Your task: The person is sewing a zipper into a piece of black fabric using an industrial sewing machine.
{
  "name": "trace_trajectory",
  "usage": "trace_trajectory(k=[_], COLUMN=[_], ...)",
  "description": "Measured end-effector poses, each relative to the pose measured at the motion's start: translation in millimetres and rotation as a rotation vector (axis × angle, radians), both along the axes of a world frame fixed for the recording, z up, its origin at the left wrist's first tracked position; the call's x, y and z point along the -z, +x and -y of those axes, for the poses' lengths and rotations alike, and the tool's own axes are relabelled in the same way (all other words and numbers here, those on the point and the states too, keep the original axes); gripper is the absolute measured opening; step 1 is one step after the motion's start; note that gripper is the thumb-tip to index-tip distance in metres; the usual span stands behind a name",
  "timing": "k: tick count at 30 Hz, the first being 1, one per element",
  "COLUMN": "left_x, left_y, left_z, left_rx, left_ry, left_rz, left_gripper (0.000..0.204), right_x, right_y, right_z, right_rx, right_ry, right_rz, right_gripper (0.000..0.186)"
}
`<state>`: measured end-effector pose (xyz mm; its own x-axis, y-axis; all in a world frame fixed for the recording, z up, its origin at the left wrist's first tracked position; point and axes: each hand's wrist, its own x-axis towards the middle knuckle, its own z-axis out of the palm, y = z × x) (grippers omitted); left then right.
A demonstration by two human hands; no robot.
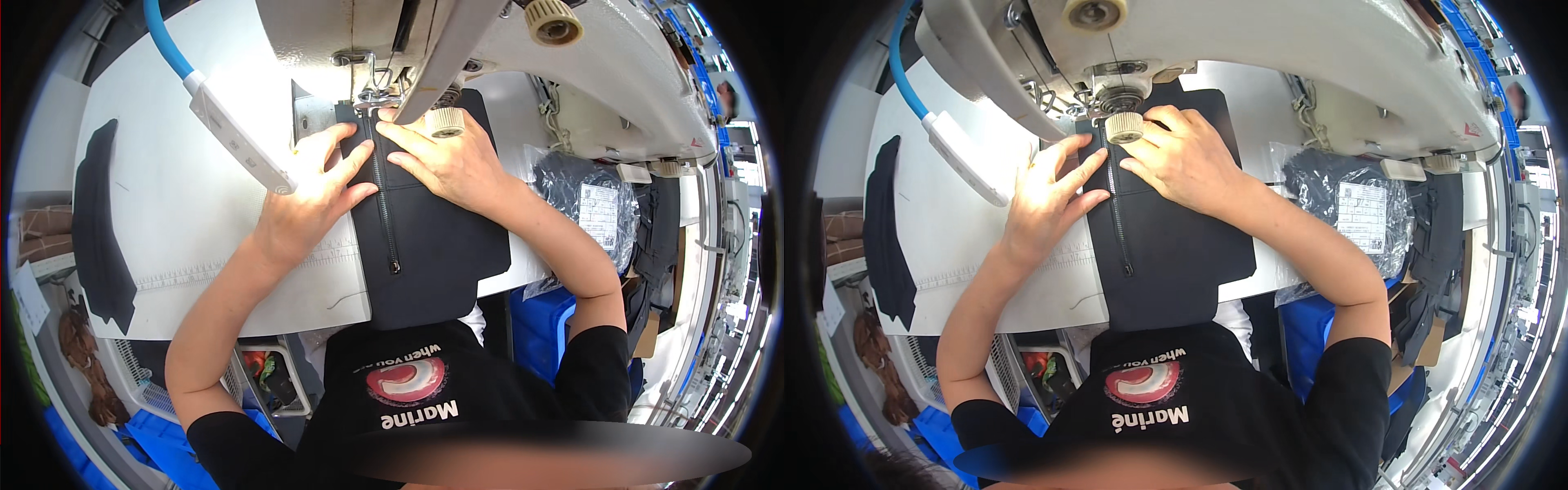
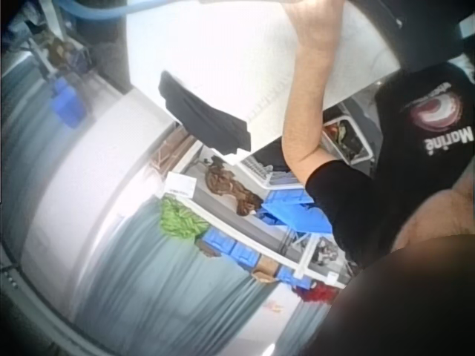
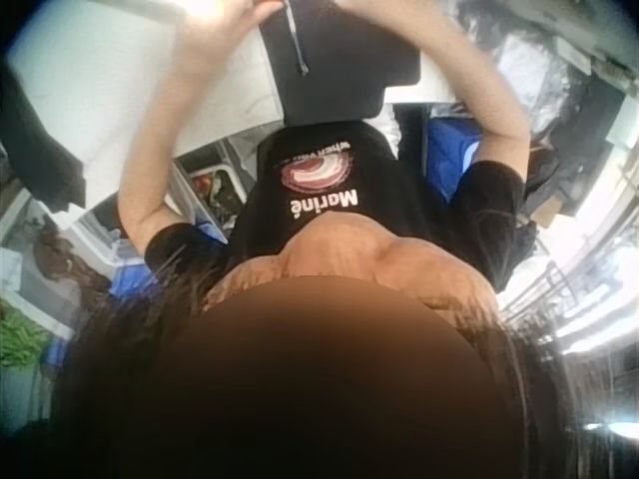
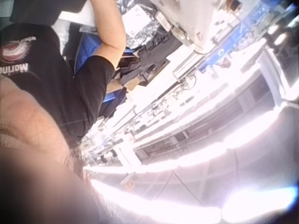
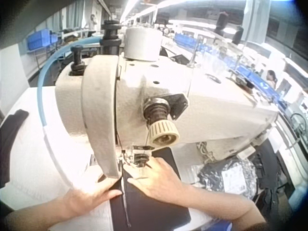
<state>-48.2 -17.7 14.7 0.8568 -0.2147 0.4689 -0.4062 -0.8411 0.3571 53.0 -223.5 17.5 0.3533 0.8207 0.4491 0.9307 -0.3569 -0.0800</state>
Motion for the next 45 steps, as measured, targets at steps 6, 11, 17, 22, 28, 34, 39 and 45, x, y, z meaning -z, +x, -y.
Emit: trace_trajectory(k=[6,11,17,22,28,34,39,45], left_x=[2.4,2.2,1.5,2.4,8.5,12.3,9.2,4.9], left_y=[1.1,-0.9,1.2,3.5,2.3,1.6,-0.1,2.7], left_z=[-0.5,-1.1,-1.1,-1.3,-3.2,-4.5,-4.5,-4.0], left_rx=[0.012,0.003,0.012,-0.002,-0.041,-0.052,-0.082,-0.067], left_ry=[0.039,0.062,0.031,0.028,-0.001,0.0,0.059,0.078], left_rz=[0.028,0.015,0.005,0.01,-0.095,-0.088,-0.108,0.028], left_gripper=[0.05,0.049,0.049,0.049,0.052,0.049,0.048,0.043], right_x=[-0.3,0.5,-1.4,0.5,2.6,4.6,3.5,7.5], right_y=[-2.5,-2.1,-2.0,0.7,2.5,0.7,0.5,-2.2], right_z=[-2.4,-4.8,-6.9,-7.3,-7.7,-8.4,-7.2,-5.6], right_rx=[0.03,-0.007,-0.001,0.004,0.014,0.019,-0.06,0.075], right_ry=[-0.012,-0.004,0.023,0.04,0.04,0.057,0.161,0.023], right_rz=[0.011,0.04,0.023,0.029,0.024,0.001,0.124,0.043], right_gripper=[0.018,0.016,0.015,0.015,0.015,0.021,0.035,0.033])
